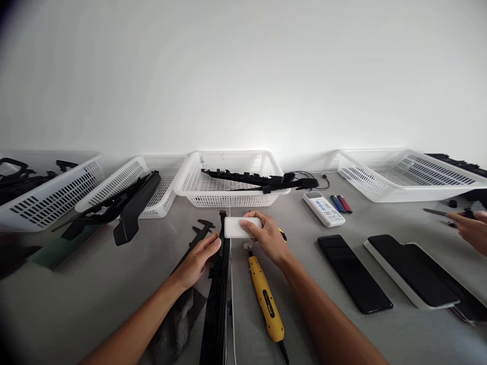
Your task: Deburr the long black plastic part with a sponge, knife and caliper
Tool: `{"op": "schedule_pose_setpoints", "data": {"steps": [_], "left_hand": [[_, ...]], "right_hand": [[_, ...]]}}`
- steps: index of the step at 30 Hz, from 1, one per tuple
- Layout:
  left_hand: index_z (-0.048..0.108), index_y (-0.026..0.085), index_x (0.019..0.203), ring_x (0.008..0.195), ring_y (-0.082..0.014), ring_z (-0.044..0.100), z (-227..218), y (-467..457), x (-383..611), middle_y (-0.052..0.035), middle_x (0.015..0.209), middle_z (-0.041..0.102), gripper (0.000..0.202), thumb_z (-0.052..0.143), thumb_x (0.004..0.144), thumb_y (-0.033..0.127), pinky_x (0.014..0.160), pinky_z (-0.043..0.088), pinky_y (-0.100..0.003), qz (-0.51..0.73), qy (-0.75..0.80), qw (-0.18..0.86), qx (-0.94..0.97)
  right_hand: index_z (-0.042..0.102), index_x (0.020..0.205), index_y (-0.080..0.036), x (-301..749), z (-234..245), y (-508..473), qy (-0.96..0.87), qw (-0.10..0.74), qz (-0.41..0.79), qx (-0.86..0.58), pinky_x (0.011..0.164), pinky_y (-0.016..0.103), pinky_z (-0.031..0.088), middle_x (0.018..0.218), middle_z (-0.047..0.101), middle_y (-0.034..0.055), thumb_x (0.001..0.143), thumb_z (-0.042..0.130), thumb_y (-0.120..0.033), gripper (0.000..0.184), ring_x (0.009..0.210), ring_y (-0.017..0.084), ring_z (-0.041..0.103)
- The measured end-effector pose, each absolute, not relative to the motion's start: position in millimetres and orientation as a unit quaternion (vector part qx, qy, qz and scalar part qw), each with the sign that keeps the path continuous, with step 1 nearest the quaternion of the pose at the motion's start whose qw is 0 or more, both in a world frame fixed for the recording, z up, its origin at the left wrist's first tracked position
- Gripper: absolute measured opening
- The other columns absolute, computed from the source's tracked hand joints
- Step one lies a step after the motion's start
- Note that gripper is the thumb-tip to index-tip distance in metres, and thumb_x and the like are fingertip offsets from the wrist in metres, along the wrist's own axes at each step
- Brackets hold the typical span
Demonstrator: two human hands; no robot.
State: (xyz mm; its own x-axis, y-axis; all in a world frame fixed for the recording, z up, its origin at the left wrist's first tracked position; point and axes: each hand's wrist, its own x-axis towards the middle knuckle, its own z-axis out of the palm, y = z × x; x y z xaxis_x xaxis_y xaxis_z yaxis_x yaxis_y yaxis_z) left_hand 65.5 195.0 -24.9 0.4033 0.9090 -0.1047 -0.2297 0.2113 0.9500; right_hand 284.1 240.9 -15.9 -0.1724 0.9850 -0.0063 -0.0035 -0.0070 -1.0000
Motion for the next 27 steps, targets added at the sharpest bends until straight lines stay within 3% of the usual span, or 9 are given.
{"op": "schedule_pose_setpoints", "data": {"steps": [13, 21, 27], "left_hand": [[0.074, 0.021, 0.12, 0.102, -0.0256, 0.067, -28.7, 196.9, 65.6, -0.0071, 0.105, 0.074, 0.044, 0.069, 0.097, 0.058, 0.094, 0.048, -0.037, 0.424, 0.358, 0.69, 0.464], [0.072, 0.024, 0.131, 0.077, -0.0231, 0.065, -26.8, 196.0, 65.4, -0.0031, 0.082, 0.069, 0.055, 0.068, 0.094, 0.066, 0.071, 0.05, -0.034, 0.414, 0.384, 0.672, 0.479], [0.074, 0.024, 0.128, 0.084, -0.0264, 0.067, -22.5, 194.6, 67.1, -0.0044, 0.082, 0.071, 0.052, 0.067, 0.095, 0.064, 0.076, 0.051, -0.037, 0.412, 0.374, 0.669, 0.493]], "right_hand": [[0.069, 0.094, -0.02, 282.3, -14.5, 240.0, -0.535, 0.453, 0.54, -0.465, 0.055, 0.027, 0.042, 0.075, 0.058, -0.001, 0.079, 0.079, -0.066, 0.049, 0.063, 0.014, 0.048], [0.068, 0.101, -0.022, 277.4, -18.6, 235.4, -0.555, 0.446, 0.557, -0.428, 0.053, 0.026, 0.043, 0.077, 0.057, -0.001, 0.086, 0.076, -0.066, 0.048, 0.061, 0.013, 0.046], [0.069, 0.099, -0.021, 278.9, -19.0, 237.7, -0.542, 0.457, 0.538, -0.456, 0.055, 0.026, 0.043, 0.076, 0.056, -0.0012, 0.084, 0.078, -0.065, 0.048, 0.064, 0.013, 0.047]]}}
